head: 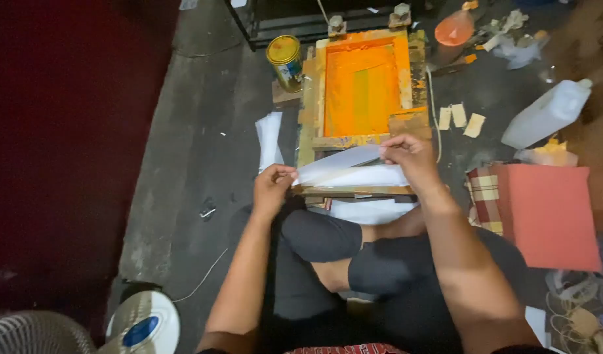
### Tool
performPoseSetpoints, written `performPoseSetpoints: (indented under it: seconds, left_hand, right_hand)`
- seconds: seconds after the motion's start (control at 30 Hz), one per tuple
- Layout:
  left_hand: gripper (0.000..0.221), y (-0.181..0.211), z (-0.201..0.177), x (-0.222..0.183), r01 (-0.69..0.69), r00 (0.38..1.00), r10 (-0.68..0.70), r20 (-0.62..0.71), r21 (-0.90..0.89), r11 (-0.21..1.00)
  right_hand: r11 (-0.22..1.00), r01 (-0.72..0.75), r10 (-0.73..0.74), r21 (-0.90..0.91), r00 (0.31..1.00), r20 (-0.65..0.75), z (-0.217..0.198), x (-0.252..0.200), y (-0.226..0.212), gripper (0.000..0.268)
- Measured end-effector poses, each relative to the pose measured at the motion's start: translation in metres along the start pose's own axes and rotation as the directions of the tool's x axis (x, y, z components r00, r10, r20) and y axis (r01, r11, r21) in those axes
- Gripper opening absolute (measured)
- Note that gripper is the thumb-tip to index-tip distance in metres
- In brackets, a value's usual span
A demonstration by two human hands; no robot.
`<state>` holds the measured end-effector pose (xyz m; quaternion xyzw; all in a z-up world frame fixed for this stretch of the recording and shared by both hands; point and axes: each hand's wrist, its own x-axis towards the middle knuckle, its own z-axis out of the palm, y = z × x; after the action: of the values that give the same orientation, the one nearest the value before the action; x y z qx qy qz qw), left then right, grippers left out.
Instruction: Manually screen printing orange ink onto small white strips of material using a squeegee and frame.
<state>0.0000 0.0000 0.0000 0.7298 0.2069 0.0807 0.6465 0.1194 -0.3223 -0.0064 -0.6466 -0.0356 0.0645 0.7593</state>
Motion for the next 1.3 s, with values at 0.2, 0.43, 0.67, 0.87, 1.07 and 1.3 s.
performPoseSetpoints:
  seconds: [0.2, 0.43, 0.67, 0.87, 1.07, 1.3]
  left_hand:
    - [0.029, -0.034, -0.036, 0.010, -0.012, 0.997, 0.020, 0.081, -0.089, 0.996]
    - [0.015, -0.028, -0.062, -0.005, 0.002, 0.999, -0.005, 0.044, 0.083, 0.997]
    - [0.025, -0.056, -0.060, 0.025, -0.072, 0.989, 0.084, -0.119, 0.104, 0.992]
    - [0.033, -0.088, -0.055, 0.068, 0.145, 0.967, -0.133, -0.215, 0.040, 0.989]
    - [0.039, -0.114, -0.051, 0.089, 0.299, 0.909, -0.286, -0.303, -0.004, 0.954]
    - [0.055, -0.146, -0.040, 0.105, 0.416, 0.907, -0.376, -0.192, 0.254, 0.873]
  right_hand:
    - [0.988, 0.074, -0.059, -0.139, 0.993, 0.107, 0.018, -0.013, 0.007, 0.021]
    - [0.860, 0.181, -0.141, -0.477, 0.983, 0.119, 0.059, -0.036, -0.004, 0.014]
    - [0.641, 0.424, -0.330, -0.639, 0.905, 0.269, 0.107, -0.011, -0.048, 0.019]
    - [0.315, 0.545, -0.147, -0.777, 0.837, 0.528, 0.171, 0.035, -0.070, 0.032]
    - [0.124, 0.640, 0.042, -0.758, 0.760, 0.649, 0.238, 0.073, -0.053, 0.046]
    - [-0.162, 0.655, 0.236, -0.738, 0.752, 0.616, 0.302, 0.106, -0.013, 0.049]
